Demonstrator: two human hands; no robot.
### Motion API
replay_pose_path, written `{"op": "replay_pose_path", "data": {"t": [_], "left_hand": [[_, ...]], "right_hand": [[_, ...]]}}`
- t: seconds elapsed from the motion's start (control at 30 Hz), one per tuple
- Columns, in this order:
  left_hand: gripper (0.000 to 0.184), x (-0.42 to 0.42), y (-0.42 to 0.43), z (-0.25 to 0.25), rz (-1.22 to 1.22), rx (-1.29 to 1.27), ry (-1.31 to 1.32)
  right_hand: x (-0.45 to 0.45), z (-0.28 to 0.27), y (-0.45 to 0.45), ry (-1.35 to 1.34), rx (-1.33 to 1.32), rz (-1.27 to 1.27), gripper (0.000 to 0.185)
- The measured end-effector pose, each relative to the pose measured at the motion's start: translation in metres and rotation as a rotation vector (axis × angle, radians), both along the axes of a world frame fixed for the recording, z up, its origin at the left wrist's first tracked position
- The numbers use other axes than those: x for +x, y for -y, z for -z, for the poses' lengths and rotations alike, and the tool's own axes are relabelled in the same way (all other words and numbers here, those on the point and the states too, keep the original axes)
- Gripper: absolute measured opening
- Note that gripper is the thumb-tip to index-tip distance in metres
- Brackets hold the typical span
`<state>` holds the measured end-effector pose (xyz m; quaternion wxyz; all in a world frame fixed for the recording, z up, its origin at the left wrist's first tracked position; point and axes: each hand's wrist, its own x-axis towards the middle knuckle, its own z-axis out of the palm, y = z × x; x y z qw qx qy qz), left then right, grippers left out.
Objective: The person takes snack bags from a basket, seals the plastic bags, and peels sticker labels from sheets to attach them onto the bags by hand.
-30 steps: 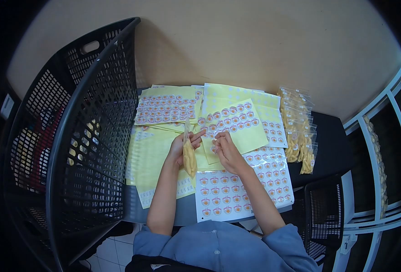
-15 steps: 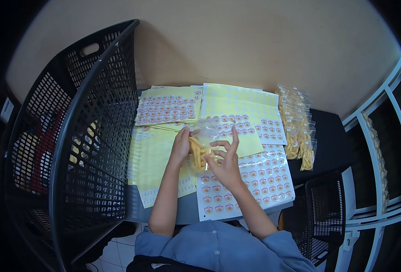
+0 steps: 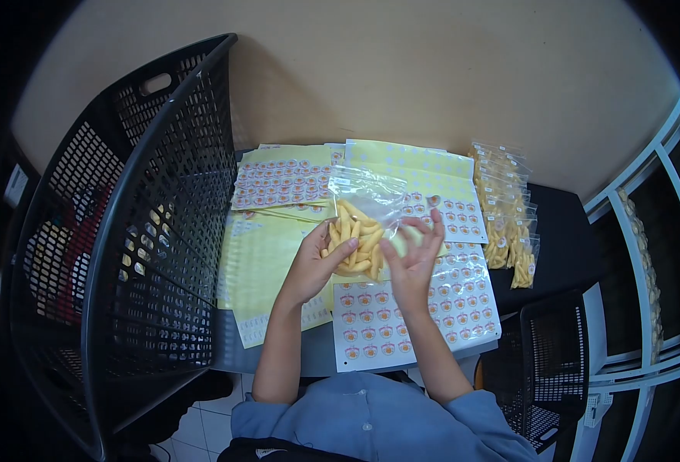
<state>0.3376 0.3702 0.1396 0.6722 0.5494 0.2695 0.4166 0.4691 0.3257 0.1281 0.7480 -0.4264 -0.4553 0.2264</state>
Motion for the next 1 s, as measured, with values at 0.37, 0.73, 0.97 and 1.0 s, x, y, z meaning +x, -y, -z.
{"op": "replay_pose_path", "data": {"t": [0.37,0.73,0.97,1.0], "left_hand": [[0.051,0.003,0.015,-0.001,0.013,0.092,-0.122],[0.060,0.006,0.017,0.008,-0.069,0.058,-0.131],[0.058,0.008,0.016,0.006,-0.049,0.065,-0.123],[0.056,0.007,0.016,0.005,-0.042,0.055,-0.123]], "right_hand": [[0.050,-0.082,-0.006,0.899,-0.225,-0.452,0.009],[0.035,-0.092,-0.008,1.273,-0.155,-0.182,0.007],[0.033,-0.092,-0.009,1.401,-0.076,-0.150,0.007],[0.034,-0.091,-0.009,1.415,-0.053,-0.153,0.008]]}}
